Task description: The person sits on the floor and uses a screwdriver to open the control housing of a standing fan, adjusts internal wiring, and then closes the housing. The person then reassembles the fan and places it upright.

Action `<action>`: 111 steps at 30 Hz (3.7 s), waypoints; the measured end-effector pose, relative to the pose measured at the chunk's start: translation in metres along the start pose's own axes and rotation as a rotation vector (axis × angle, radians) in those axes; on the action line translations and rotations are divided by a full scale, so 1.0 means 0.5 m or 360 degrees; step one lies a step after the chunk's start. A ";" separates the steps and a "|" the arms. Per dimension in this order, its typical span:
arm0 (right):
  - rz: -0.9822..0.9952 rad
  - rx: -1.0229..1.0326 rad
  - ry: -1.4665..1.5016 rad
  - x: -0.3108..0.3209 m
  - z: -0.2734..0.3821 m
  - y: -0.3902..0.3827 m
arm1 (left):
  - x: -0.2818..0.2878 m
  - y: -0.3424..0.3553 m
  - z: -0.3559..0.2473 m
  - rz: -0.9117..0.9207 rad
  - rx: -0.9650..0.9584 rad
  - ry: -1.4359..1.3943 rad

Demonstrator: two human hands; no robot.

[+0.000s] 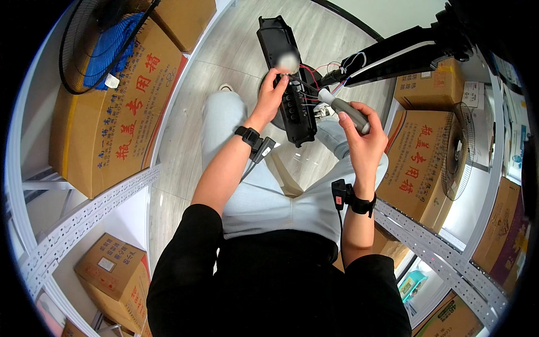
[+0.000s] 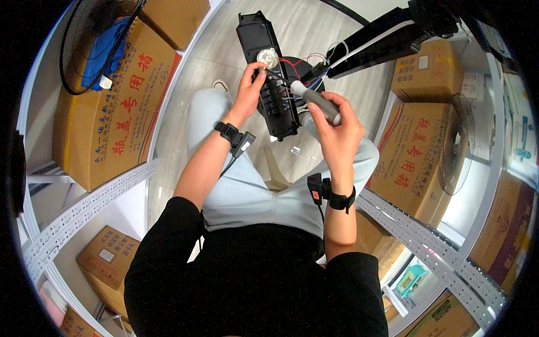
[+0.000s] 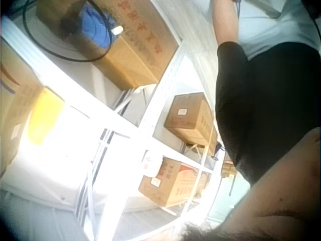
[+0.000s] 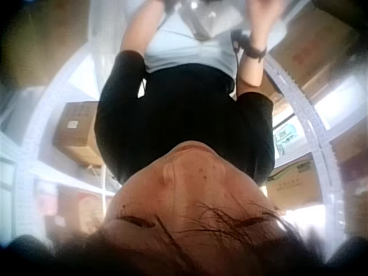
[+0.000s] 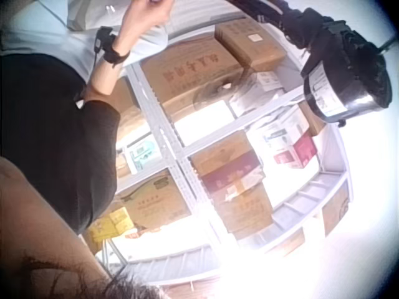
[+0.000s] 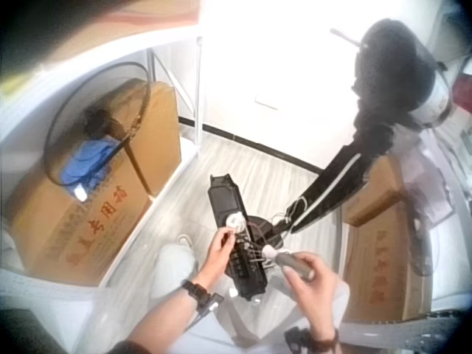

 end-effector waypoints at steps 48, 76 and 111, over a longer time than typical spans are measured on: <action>0.0289 0.0103 -0.0396 0.072 0.029 -0.048 | 0.000 0.001 -0.038 0.0025 -0.0026 -0.0359; 0.0425 0.0191 -0.0457 0.036 -0.022 -0.048 | 0.023 0.011 0.020 0.0033 0.0495 -0.0837; 0.0461 0.0015 -0.0708 0.013 -0.109 -0.059 | 0.032 0.009 0.011 -0.0150 0.0421 -0.0661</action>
Point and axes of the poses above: each hand's wrist, its own y-axis towards the middle knuckle, its own x-axis out of the back of the hand, z = x × y, the point moved 2 cm from there along y, towards the middle knuckle, and after that the axes turned 5 degrees about x, right-handed, at the moved point
